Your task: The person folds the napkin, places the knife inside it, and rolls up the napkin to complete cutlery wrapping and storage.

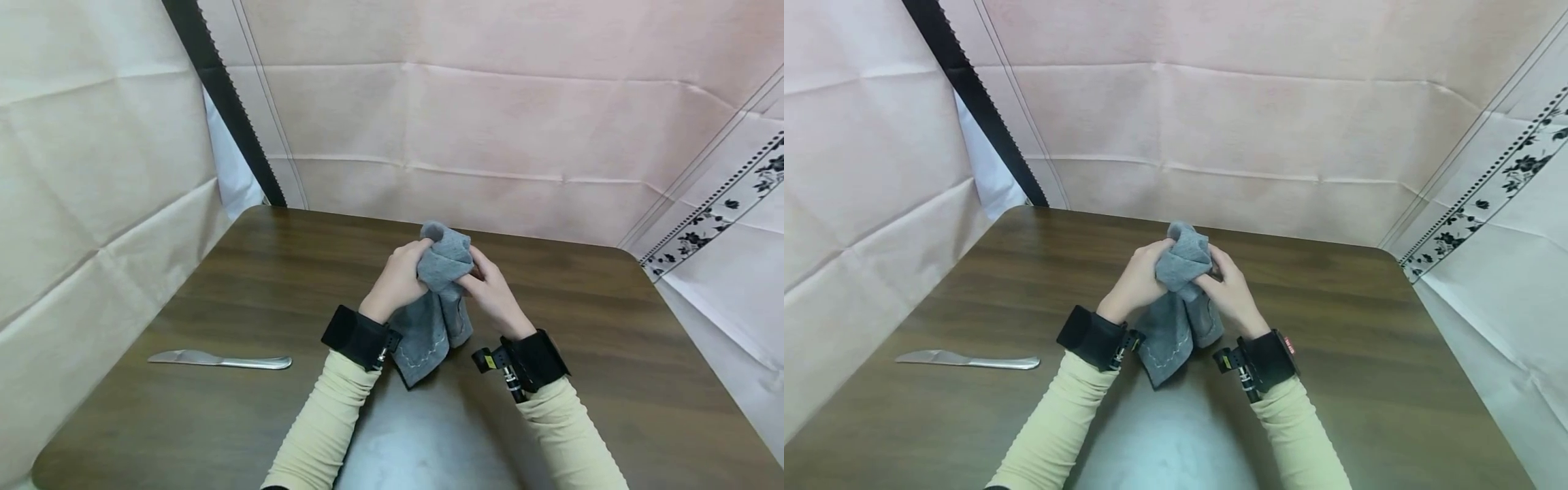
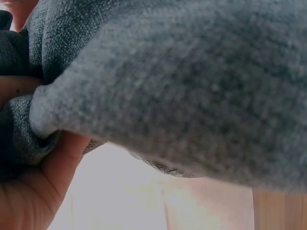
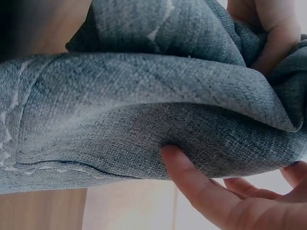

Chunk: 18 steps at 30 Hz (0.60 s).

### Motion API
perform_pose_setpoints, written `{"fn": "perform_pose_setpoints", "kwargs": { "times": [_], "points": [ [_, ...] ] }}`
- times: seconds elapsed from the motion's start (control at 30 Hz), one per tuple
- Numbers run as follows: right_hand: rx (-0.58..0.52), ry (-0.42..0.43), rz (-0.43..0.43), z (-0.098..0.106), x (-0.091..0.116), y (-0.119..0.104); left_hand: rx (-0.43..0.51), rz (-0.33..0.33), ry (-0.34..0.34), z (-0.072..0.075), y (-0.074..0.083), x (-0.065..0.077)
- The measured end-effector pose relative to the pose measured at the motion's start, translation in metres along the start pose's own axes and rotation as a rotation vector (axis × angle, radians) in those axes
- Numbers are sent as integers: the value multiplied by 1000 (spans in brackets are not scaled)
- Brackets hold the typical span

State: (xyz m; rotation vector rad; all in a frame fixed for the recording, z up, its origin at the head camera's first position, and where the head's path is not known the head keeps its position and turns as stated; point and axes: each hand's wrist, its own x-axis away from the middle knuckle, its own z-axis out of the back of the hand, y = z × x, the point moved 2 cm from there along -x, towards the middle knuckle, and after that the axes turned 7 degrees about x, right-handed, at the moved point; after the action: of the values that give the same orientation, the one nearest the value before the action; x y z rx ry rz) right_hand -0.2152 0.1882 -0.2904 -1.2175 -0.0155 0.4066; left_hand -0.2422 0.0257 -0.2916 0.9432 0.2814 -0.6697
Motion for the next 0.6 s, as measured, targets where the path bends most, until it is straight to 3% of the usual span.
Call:
{"fn": "perform_pose_setpoints", "kwargs": {
  "times": [0.17, 0.4, 0.5, 0.6],
  "points": [
    [26, 18, -6, 8, 7, 6, -16, 34, -60, -9, 2, -3],
    [107, 42, -54, 21, 16, 20, -177, 156, -237, -21, -3, -2],
    [110, 52, -80, 25, 19, 26, -191, 165, -299, -25, -4, 0],
    [124, 51, -91, 26, 20, 30, -181, 151, -315, -24, -4, 4]
  ]
}}
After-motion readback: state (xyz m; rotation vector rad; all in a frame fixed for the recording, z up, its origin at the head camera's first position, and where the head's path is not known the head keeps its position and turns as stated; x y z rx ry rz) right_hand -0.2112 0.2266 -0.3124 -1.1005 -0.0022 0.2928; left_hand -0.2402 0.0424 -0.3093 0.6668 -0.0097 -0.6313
